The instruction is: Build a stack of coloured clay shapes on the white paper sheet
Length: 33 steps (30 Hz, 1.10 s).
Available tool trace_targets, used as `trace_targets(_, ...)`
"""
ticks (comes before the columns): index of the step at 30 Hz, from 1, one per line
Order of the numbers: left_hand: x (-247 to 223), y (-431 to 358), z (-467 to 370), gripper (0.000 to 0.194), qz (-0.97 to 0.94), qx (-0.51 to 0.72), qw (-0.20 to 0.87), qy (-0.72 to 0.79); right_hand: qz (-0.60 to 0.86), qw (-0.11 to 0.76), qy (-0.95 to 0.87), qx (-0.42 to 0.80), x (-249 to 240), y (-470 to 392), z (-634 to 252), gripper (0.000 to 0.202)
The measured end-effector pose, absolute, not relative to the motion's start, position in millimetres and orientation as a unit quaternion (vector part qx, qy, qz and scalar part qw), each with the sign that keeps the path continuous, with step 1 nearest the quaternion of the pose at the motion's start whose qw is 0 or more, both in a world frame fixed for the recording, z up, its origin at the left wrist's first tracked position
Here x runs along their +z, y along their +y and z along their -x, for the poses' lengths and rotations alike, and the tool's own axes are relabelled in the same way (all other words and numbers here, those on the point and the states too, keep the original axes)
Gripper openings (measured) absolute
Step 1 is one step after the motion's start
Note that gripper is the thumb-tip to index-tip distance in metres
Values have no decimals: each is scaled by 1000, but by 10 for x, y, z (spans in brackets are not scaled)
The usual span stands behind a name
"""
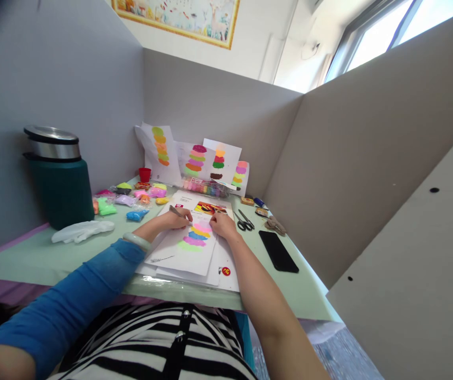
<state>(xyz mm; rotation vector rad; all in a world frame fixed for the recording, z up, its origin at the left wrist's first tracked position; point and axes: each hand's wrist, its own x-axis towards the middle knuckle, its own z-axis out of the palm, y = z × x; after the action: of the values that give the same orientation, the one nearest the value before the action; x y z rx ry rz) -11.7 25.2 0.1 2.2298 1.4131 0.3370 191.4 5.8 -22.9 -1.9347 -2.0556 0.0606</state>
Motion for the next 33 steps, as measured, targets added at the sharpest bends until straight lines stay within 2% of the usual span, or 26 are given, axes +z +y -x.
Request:
trace_targets(18, 34, 195, 121, 30, -817, 127, 248, 504, 677, 162, -717, 19, -267, 91, -1937, 16)
trace_targets(29, -7, 279, 137, 32, -846, 144, 189, 477, 676, 168, -717, 24, -252, 77, -1928, 17)
trace_targets(33, -8, 248, 148, 29, -838, 206, 161, 480, 674, 165, -720, 22, -248, 71, -1928, 18)
